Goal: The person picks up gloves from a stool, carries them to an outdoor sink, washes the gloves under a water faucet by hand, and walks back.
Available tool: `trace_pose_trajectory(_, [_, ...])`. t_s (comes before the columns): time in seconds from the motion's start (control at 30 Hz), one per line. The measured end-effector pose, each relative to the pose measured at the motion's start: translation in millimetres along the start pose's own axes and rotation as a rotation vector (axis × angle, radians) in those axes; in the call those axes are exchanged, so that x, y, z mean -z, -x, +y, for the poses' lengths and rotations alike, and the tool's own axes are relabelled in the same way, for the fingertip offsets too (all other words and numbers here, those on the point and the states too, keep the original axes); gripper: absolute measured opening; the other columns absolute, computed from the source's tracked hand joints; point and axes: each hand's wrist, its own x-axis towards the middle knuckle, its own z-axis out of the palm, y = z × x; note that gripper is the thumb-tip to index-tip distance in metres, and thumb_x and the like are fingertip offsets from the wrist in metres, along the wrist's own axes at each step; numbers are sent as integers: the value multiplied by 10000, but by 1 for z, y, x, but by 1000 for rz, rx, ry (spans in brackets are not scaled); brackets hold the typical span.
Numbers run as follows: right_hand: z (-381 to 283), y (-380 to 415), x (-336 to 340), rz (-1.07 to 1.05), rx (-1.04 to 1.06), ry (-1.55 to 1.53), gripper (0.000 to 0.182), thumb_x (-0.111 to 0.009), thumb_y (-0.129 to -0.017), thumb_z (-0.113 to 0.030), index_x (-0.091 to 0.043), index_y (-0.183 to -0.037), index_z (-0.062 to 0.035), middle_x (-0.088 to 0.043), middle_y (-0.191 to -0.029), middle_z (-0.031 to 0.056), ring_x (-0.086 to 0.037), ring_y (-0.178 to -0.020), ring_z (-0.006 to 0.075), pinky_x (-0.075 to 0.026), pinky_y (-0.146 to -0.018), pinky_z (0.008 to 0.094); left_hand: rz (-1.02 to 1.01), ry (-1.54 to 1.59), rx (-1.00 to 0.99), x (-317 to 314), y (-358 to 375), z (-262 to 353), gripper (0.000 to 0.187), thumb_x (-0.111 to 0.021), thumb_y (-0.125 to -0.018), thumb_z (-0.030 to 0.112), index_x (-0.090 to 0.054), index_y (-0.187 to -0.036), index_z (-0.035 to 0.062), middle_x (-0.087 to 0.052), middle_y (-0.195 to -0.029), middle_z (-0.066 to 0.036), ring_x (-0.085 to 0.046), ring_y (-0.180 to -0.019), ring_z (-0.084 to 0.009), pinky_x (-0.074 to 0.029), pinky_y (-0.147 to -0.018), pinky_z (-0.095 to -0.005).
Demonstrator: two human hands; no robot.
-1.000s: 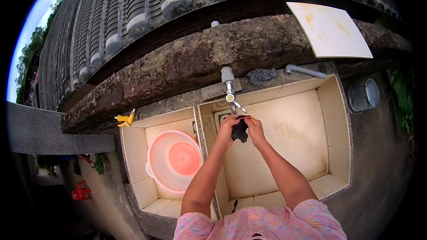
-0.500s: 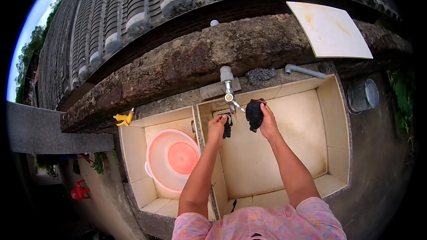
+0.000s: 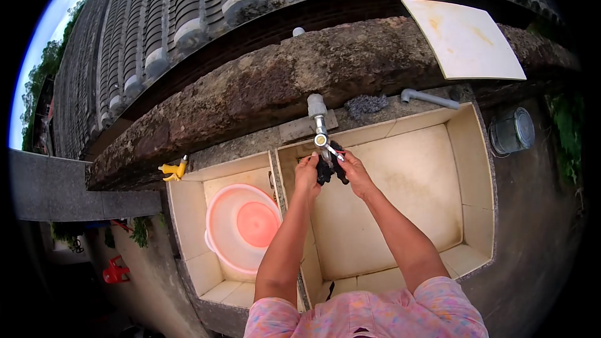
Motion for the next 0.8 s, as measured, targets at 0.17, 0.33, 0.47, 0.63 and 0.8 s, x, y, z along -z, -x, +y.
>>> trace_pose_trajectory(0.17, [22, 1, -8, 6, 157, 225, 272, -467, -855, -220, -524, -1048, -37, -464, -960, -16, -412, -876, 77, -353, -741, 218, -25, 210, 29, -12, -2, -3, 156, -459, -844, 139, -524, -856, -3, -577, -750, -93, -568, -614, -171, -475, -535, -287])
trace_pose_trajectory(0.33, [18, 13, 5, -17, 281, 259, 226, -481, -841, -154, -545, -996, -2, -465, -939, 13, -430, -799, 82, -361, -692, 211, -8, -93, 19, -14, 1, -6, 82, -478, -787, 46, -530, -809, -14, -577, -731, -88, -563, -613, -161, -459, -537, -287])
trace_pose_trajectory(0.47, [24, 6, 16, 145, 219, 266, 195, -484, -840, -172, -558, -871, 5, -507, -757, 19, -461, -716, 81, -373, -646, 203, -65, -402, -171, -22, 12, -9, 87, -514, -781, 66, -543, -798, -14, -580, -743, -71, -568, -627, -129, -459, -557, -258])
trace_pose_trajectory(0.63, [18, -2, 17, 163, 129, 292, 234, -488, -836, -214, -548, -813, 11, -521, -669, 35, -500, -685, 123, -390, -630, 239, -236, -286, -64, -17, 16, -5, 87, -550, -778, 86, -548, -813, 7, -567, -731, -27, -524, -607, -91, -427, -542, -224])
trace_pose_trajectory(0.8, [64, -29, 26, 486, 294, 340, 334, -481, -830, -365, -555, -896, -46, -534, -931, 76, -492, -845, 182, -407, -701, 316, -308, -418, -105, -21, 23, -5, 67, -560, -779, 91, -550, -795, 26, -548, -697, 5, -494, -606, -65, -402, -540, -209])
